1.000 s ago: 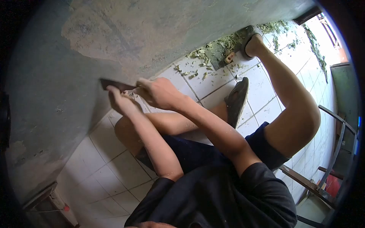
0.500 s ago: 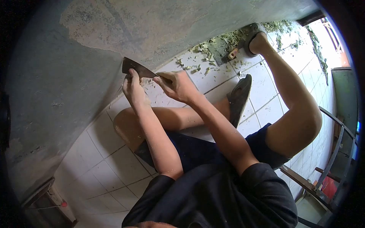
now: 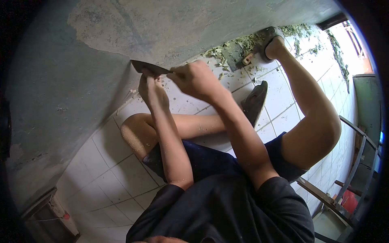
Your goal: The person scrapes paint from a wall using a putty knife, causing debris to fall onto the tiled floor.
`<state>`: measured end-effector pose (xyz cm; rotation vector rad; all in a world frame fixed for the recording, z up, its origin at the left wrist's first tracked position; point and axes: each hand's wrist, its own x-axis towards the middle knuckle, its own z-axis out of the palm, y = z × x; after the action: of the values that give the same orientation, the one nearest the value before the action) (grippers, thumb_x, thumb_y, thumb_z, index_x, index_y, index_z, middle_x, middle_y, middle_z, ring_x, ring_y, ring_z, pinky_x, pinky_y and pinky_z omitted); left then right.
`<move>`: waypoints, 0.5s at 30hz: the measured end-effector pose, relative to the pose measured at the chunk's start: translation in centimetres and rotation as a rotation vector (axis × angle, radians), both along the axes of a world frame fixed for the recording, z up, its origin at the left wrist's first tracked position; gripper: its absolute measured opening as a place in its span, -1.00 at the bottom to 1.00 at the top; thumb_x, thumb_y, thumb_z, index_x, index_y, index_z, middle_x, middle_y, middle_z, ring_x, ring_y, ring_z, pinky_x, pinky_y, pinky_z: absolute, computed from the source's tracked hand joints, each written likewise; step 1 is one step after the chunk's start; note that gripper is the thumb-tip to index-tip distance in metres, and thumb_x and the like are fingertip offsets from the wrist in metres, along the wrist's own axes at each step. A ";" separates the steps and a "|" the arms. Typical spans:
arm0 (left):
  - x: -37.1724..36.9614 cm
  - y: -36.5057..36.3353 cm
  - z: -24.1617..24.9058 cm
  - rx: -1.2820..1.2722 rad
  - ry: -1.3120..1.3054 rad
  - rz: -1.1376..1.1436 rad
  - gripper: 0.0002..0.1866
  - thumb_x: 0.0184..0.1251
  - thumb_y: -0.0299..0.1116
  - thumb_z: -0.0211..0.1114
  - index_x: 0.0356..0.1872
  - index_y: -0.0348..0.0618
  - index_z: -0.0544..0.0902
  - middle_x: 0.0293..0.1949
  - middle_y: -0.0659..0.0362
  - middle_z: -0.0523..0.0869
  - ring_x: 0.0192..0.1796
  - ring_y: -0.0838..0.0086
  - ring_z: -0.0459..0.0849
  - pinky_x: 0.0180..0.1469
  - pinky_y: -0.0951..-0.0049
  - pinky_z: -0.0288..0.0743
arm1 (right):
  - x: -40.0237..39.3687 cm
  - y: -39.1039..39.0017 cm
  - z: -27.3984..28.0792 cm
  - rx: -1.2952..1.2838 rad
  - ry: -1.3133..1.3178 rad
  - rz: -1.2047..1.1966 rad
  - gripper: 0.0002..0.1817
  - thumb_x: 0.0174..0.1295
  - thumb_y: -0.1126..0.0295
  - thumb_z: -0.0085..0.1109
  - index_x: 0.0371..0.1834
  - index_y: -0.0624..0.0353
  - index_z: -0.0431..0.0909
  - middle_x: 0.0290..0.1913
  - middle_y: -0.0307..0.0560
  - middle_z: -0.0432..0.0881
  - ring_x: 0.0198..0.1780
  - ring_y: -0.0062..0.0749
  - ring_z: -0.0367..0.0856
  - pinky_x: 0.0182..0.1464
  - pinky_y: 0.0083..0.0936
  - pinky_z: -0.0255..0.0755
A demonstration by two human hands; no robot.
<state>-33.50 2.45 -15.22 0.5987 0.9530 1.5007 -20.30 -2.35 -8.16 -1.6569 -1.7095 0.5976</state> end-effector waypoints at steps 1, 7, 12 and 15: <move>0.0 -0.1 0.1 -0.010 -0.031 0.023 -0.61 0.67 -0.13 0.16 -0.23 -0.29 0.65 -0.35 0.23 0.66 -0.27 0.59 0.56 -0.05 0.51 0.44 | -0.4 0.0 -0.4 0.069 -0.044 0.050 -0.73 0.29 0.30 0.38 -0.06 0.23 0.79 -0.49 0.20 0.67 -0.56 -0.15 0.62 -0.39 -0.31 0.50; 1.6 0.5 -2.0 0.006 -0.145 -0.072 -0.59 0.68 -0.10 0.13 0.03 -0.35 0.59 -0.14 0.14 0.67 -0.13 0.49 0.59 0.05 0.42 0.47 | 1.2 -0.2 0.8 0.054 -0.012 -0.030 -0.79 0.30 0.30 0.35 -0.20 0.23 0.79 -0.54 0.16 0.63 -0.56 0.04 0.56 -0.42 -0.26 0.47; 1.3 0.6 -1.9 0.039 -0.154 0.048 -0.54 0.67 -0.07 0.14 0.13 -0.38 0.58 -0.05 0.10 0.70 0.01 0.43 0.64 0.17 0.37 0.49 | 0.4 0.1 -0.4 0.134 -0.048 0.049 -0.78 0.28 0.28 0.37 -0.17 0.20 0.79 -0.55 0.15 0.62 -0.54 0.02 0.59 -0.39 -0.23 0.48; 2.1 0.9 -2.6 0.040 -0.167 0.075 -0.54 0.65 -0.08 0.17 0.15 -0.37 0.58 -0.03 0.09 0.69 -0.01 0.40 0.63 0.18 0.39 0.49 | 1.9 -0.1 0.7 0.036 -0.011 -0.047 -0.77 0.24 0.26 0.42 -0.16 0.16 0.82 -0.48 0.13 0.69 -0.51 -0.12 0.67 -0.34 -0.31 0.54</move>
<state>-31.39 3.33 -17.82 0.4623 0.8255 1.6135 -18.39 -2.48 -7.43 -1.6735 -1.6742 0.5337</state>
